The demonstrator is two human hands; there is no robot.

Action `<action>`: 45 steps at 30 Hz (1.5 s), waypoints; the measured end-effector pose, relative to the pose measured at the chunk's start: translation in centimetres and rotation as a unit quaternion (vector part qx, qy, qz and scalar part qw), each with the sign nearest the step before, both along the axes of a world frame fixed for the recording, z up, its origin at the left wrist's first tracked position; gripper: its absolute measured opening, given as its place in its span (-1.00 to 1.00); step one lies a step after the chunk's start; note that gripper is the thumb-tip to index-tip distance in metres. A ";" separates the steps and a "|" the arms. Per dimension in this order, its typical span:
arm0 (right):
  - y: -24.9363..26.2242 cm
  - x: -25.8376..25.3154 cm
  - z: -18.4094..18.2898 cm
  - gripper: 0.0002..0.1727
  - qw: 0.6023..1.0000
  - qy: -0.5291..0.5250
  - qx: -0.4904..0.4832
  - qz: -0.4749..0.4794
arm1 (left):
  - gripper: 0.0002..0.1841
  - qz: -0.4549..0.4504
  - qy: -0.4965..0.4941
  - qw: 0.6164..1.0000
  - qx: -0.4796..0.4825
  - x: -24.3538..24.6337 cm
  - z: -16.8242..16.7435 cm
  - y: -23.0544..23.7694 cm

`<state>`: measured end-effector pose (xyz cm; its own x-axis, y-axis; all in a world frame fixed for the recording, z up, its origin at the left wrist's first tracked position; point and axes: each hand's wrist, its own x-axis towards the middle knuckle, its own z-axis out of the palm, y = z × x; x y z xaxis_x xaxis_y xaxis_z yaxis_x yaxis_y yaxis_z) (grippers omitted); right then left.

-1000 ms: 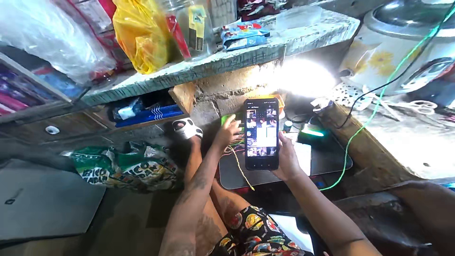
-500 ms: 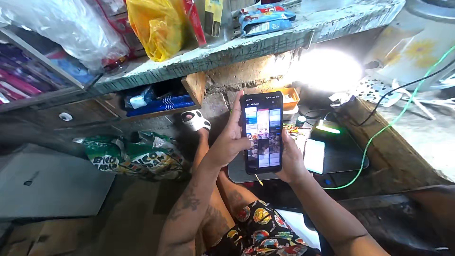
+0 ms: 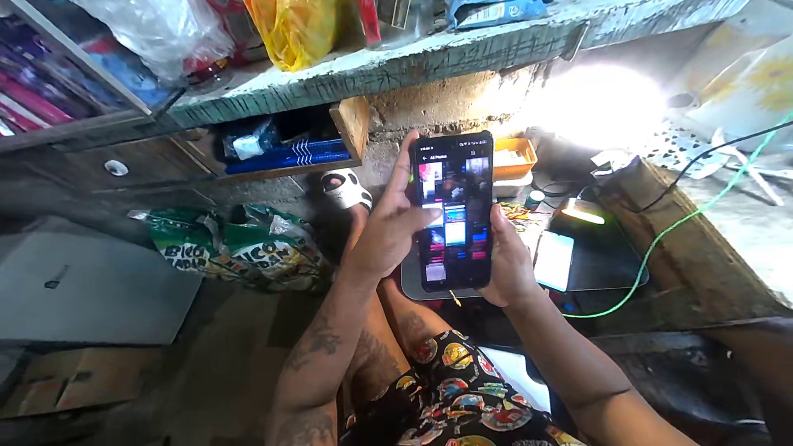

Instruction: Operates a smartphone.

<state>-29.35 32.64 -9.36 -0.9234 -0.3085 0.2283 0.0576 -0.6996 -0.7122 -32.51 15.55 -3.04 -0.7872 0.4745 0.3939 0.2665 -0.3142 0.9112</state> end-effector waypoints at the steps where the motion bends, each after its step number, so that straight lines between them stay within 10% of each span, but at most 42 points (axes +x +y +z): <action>1: 0.0 0.0 -0.1 -0.41 1.000 0.005 -0.007 0.009 | -0.26 0.027 -0.009 1.000 0.003 0.0 0.0 0.3; 6: 0.6 -0.1 -0.9 -0.24 0.996 -0.032 0.078 0.008 | -0.45 0.126 -0.067 0.989 0.038 -0.5 -0.8 1.3; 9: 0.4 -0.9 -1.3 -0.56 0.991 -0.076 0.105 -0.013 | -0.45 0.140 -0.062 0.987 0.045 -0.7 -2.0 1.6; 12: 0.4 -1.5 -1.5 -0.27 0.993 -0.049 0.105 0.005 | -0.51 0.195 -0.113 0.973 0.042 -0.6 -2.2 2.0; 20: -0.6 -1.5 -1.8 -0.59 0.988 -0.098 0.114 -0.021 | -0.57 0.200 -0.141 0.968 0.047 -0.6 -1.7 1.1; 24: -0.6 -2.1 -1.8 -0.12 0.992 -0.053 0.111 0.018 | -0.55 0.210 -0.140 0.966 0.049 -1.0 -1.9 0.6; 30: -0.3 -2.0 -2.2 -0.41 0.995 0.015 0.074 0.070 | -0.57 0.232 -0.150 0.960 0.057 -1.5 -1.2 0.0; 45: -0.4 -1.4 -2.6 0.04 0.991 0.100 0.072 0.055 | -0.57 0.191 -0.139 0.969 0.068 -1.2 -0.2 0.0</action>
<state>-30.79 32.21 -12.00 -0.8230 -0.4480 0.3493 -0.0239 -0.5871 -0.8092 -33.70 15.54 -3.24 -0.9799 0.0859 0.1802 0.1376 -0.3636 0.9213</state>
